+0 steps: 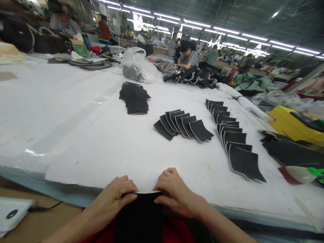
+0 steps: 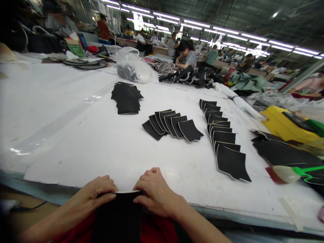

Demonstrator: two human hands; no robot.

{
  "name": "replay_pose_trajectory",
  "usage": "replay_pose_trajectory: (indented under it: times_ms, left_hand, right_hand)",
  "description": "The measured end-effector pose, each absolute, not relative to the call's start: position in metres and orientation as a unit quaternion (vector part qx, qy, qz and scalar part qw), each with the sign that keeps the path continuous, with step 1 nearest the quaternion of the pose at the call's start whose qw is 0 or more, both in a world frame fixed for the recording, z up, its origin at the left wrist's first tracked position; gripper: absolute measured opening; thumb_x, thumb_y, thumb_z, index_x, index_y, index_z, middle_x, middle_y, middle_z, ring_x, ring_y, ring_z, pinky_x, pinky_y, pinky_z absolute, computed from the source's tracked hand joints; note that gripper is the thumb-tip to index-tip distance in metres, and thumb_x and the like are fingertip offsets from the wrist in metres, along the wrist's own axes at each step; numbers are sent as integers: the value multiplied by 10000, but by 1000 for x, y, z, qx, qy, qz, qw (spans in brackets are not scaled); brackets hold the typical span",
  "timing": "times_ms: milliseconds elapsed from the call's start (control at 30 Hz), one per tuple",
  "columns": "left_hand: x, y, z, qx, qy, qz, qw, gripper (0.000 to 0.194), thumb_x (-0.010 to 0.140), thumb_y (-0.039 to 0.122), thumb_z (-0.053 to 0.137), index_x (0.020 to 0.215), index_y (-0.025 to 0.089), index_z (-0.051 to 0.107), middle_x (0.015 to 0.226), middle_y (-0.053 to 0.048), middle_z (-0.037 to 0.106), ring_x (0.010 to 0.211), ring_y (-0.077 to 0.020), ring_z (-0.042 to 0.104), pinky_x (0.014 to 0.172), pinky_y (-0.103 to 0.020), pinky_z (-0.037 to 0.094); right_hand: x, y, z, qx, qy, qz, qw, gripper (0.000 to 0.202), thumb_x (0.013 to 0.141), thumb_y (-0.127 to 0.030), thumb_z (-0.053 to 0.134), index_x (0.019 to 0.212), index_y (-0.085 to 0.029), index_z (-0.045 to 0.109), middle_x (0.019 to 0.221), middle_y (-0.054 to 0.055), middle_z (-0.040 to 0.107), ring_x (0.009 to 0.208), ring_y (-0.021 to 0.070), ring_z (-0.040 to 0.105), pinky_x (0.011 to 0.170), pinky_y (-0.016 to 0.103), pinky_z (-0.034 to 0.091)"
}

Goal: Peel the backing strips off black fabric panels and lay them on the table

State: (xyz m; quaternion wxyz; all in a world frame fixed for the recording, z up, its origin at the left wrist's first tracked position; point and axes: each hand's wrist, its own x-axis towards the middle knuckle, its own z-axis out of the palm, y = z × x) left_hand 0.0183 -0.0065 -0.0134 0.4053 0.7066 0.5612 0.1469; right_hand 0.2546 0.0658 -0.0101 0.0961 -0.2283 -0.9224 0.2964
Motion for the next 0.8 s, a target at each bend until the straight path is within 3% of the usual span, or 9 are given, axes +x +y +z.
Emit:
replay_pose_trajectory:
  times_ms: [133,467,700,800]
  left_hand:
    - [18,-7,-13,700,572,151,401,262,927,312,475,774,214,663,789,7,602,830,-185,515,778,-297,333]
    - [37,2,-6,723,562,135,379,168,894,214,539,870,228,705,849,-8,649,883,-195,531,794,-299,346]
    - [47,7,-9,720,563,158,374,285,922,261,462,733,203,668,763,-19,630,807,-183,544,748,-291,359]
    - [46,7,-12,711,566,181,377,301,921,279,465,699,196,651,736,-13,629,795,-178,548,741,-287,355]
  right_hand:
    - [251,64,-12,-237,-917,305,103,119,849,-217,716,842,-201,598,841,-44,651,860,137,558,874,346,274]
    - [241,58,-25,-260,-907,295,148,227,904,-235,646,708,-178,546,698,-47,602,768,129,533,867,356,281]
    - [239,57,-30,-277,-900,290,170,409,1014,-381,439,679,-179,556,664,-30,602,714,124,524,833,359,294]
    - [239,58,-27,-257,-910,290,145,307,996,-382,489,777,-196,598,735,-25,644,777,134,543,820,346,299]
